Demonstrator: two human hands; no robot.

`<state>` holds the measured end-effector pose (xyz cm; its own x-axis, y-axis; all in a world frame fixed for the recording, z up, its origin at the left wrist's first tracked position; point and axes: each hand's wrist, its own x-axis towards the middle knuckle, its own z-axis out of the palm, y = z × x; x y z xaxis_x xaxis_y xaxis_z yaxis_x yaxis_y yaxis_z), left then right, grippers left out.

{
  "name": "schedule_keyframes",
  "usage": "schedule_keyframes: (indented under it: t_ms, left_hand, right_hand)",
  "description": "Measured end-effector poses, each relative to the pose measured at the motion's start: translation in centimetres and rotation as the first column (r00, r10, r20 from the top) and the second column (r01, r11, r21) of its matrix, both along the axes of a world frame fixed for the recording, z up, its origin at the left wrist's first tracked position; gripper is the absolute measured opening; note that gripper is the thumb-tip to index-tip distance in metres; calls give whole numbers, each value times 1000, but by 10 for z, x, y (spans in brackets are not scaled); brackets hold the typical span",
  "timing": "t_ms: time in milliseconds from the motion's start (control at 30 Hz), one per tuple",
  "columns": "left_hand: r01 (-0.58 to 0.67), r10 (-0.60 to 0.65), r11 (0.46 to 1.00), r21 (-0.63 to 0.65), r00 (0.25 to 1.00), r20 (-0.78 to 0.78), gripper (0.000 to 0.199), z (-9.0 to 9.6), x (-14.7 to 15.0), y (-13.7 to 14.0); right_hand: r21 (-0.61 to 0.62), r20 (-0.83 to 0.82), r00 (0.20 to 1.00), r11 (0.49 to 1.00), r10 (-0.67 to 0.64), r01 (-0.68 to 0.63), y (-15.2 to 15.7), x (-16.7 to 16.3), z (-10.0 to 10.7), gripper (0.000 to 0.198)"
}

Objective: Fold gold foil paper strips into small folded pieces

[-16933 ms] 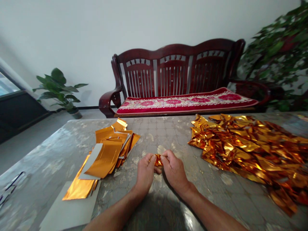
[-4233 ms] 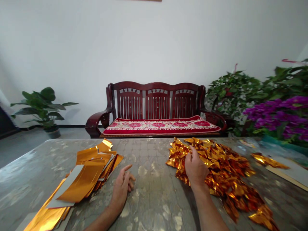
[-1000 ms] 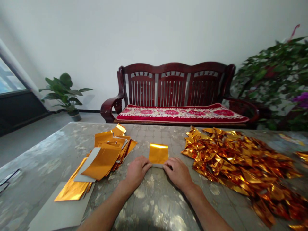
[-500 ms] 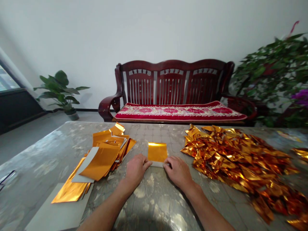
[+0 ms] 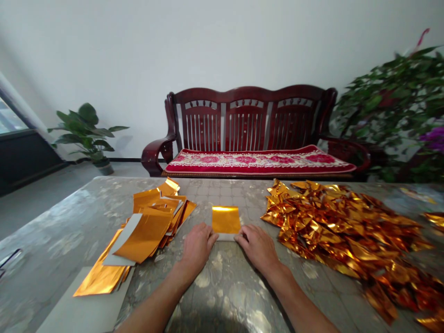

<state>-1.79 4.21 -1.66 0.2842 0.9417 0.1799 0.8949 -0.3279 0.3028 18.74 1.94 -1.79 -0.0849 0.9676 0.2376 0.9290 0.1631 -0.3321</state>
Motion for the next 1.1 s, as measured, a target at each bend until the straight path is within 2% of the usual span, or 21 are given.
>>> schedule_keyframes:
  t_ms: [300,567,900,967,1100]
  left_hand:
    - [-2,1,1000,31,1000,7,19,-4,0,0]
    - [6,-5,999,48,1000,-23,19,-6,3,1]
    - [-43,51,996,81,993,-108,15,0,3,-2]
    - [-47,55,994,102,995,-81,12,1,2,-3]
    - [20,-11,987,162,998,-54,23,3,2,-6]
  right_hand:
    - [33,113,993,999,-19,15,3,-2,-2,18]
    - [8,120,991,998,-56,55,3,-5,1,19]
    - [6,107,991,997,-83,83,3,-7,2,16]
    - [28,93,992,996,-84,82,2,-7,1,11]
    - [146,93,995,989,-27,13,-1,-9,2,13]
